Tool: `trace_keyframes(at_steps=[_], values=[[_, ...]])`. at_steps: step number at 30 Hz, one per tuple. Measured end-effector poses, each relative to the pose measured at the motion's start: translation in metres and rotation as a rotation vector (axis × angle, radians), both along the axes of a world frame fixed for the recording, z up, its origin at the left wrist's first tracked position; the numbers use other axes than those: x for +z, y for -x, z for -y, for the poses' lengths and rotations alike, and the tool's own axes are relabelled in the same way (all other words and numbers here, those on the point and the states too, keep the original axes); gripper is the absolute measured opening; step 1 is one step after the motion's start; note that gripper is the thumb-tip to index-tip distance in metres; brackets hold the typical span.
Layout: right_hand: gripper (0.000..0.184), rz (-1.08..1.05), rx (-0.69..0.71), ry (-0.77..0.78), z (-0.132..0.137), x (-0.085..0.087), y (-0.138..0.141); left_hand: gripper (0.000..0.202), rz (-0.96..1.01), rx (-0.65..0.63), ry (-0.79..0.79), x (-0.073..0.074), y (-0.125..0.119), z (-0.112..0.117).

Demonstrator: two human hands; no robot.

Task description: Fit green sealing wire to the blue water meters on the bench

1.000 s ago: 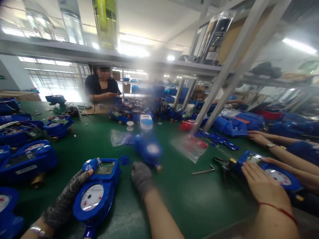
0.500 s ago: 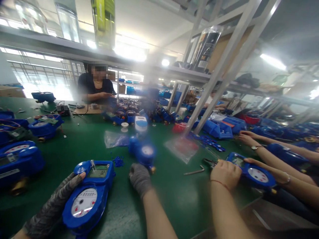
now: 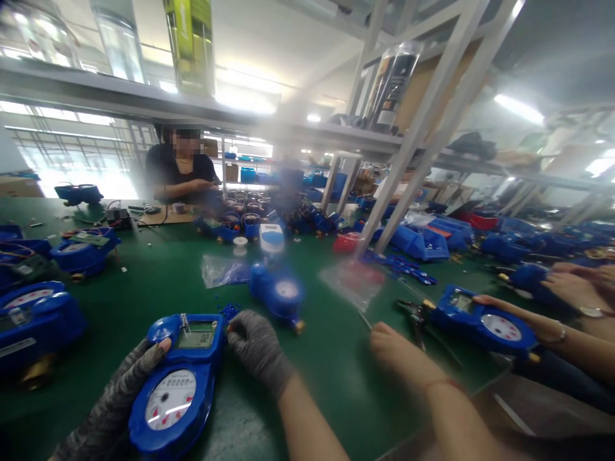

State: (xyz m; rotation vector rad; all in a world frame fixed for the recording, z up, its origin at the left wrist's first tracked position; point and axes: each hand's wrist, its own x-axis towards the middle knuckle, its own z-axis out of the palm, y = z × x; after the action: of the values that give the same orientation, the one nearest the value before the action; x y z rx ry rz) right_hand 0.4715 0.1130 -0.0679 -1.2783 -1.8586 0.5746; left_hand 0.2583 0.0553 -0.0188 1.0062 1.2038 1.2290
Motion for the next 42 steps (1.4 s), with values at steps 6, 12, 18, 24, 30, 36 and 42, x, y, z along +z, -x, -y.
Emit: trace_keyframes(at_steps=[6, 12, 18, 24, 30, 36, 42], values=[[0.013, 0.085, -0.02, 0.047, 0.002, 0.006, 0.006, 0.034, 0.023, 0.047, -0.005, 0.003, -0.005, -0.001], [0.019, 0.253, 0.119, -0.129, 0.017, 0.01, 0.001, 0.032, 0.145, 0.058, 0.045, 0.011, -0.012, 0.0], [0.018, 0.122, 0.099, 0.023, 0.015, 0.004, -0.006, 0.048, 0.331, -0.054, 0.069, -0.002, -0.01, -0.004], [0.036, -0.574, 0.13, 0.667, -0.001, -0.001, 0.011, 0.057, 0.391, -0.057, 0.086, 0.0, -0.006, -0.003], [0.041, -0.713, 0.137, 0.694, 0.0, -0.003, 0.022, 0.062, 0.446, -0.098, 0.104, -0.003, -0.008, -0.006], [0.03, -0.724, 0.201, 0.622, -0.002, -0.009, 0.016, 0.068, 0.41, -0.096, 0.135, -0.009, -0.004, -0.005], [0.048, -0.557, 0.591, 0.869, 0.004, -0.006, -0.028, 0.086, 0.42, -0.152, 0.295, 0.009, 0.009, 0.007]])
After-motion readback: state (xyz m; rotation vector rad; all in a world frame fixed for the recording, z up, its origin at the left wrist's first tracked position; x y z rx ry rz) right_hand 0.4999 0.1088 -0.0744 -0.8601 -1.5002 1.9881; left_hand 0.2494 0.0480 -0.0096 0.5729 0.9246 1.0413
